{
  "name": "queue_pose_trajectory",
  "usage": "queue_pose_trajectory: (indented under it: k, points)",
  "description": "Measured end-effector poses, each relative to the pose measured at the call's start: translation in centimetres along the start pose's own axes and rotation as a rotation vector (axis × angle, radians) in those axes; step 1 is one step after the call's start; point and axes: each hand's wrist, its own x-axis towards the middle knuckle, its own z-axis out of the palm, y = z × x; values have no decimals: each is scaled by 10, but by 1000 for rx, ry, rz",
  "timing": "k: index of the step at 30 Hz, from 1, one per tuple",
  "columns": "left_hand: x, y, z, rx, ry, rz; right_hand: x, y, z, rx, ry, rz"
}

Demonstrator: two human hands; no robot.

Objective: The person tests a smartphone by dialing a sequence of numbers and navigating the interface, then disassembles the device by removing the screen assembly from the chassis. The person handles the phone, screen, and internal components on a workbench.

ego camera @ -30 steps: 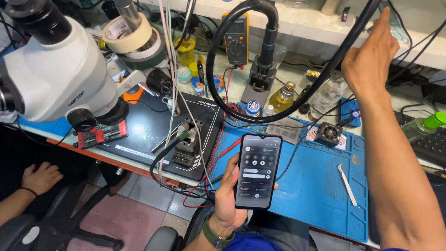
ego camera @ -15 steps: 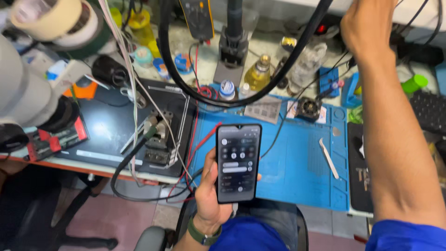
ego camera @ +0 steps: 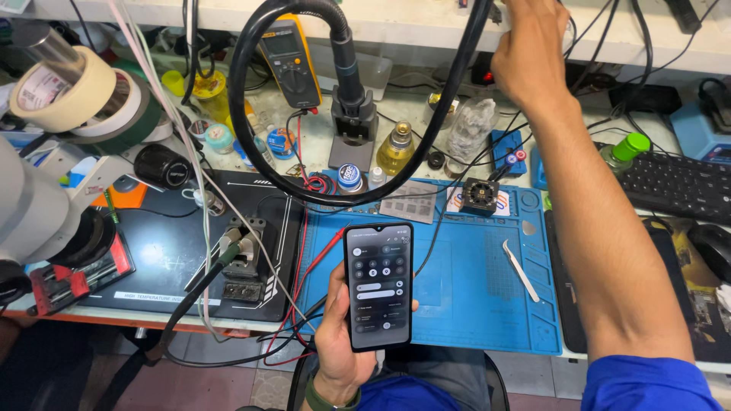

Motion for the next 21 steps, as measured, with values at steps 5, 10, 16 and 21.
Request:
queue_pose_trajectory:
  k: [5, 10, 16, 21]
  points:
    - [5, -8, 17, 11, -49, -18, -50, -46, -28, 397, 70, 198]
    - [20, -13, 44, 26, -191, -62, -157, -115, -74, 954, 79, 538]
    - [54, -14, 94, 73, -342, -121, -219, -115, -97, 982, 105, 729]
    - [58, -21, 126, 34, -346, -90, -181, -95, -104, 1121, 73, 553]
